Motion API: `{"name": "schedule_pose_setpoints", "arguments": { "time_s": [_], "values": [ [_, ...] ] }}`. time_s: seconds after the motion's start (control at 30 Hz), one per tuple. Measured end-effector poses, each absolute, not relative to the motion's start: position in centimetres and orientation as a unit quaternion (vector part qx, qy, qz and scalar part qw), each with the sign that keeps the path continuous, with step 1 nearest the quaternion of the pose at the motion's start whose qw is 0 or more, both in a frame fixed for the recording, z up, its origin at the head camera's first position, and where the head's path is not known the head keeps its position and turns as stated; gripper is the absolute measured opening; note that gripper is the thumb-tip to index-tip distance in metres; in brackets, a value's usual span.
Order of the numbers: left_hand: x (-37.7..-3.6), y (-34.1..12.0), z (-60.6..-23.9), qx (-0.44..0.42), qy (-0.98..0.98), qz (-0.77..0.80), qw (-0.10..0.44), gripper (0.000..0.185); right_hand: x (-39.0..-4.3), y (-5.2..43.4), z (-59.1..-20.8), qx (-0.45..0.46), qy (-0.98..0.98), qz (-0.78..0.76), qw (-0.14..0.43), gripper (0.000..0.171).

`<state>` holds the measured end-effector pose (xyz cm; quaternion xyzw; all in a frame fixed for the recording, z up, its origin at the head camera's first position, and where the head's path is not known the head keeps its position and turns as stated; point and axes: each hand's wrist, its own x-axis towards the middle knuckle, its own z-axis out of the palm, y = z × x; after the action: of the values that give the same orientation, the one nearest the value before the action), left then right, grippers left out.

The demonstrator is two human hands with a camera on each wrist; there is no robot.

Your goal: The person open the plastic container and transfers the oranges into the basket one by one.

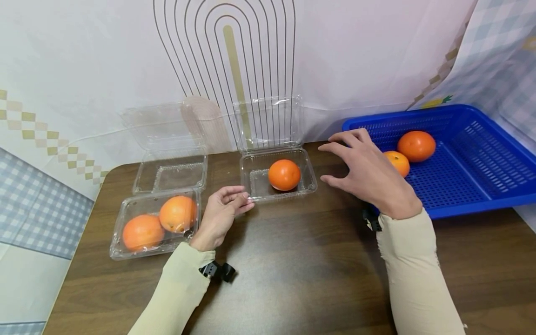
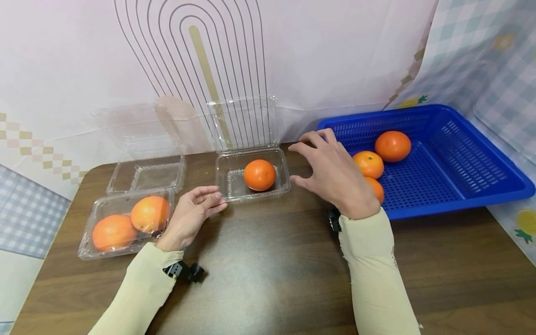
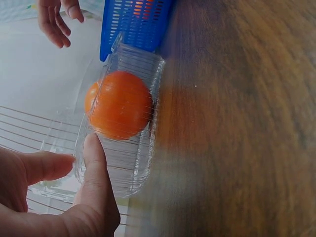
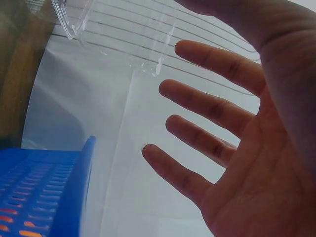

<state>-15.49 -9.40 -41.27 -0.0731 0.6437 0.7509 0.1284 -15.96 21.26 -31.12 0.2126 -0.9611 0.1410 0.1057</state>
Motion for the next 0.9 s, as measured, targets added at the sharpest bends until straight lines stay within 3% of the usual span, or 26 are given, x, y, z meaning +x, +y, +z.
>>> {"name": "schedule_pose_setpoints", "arguments": {
  "time_s": [0.9],
  "values": [
    [-15.6,-9.4,-41.4,-0.072,0.648,0.748,0.123,0.036,-17.4,19.3,-32.1,0.24,-0.958,0.124,0.098,0.059]
  ]
}}
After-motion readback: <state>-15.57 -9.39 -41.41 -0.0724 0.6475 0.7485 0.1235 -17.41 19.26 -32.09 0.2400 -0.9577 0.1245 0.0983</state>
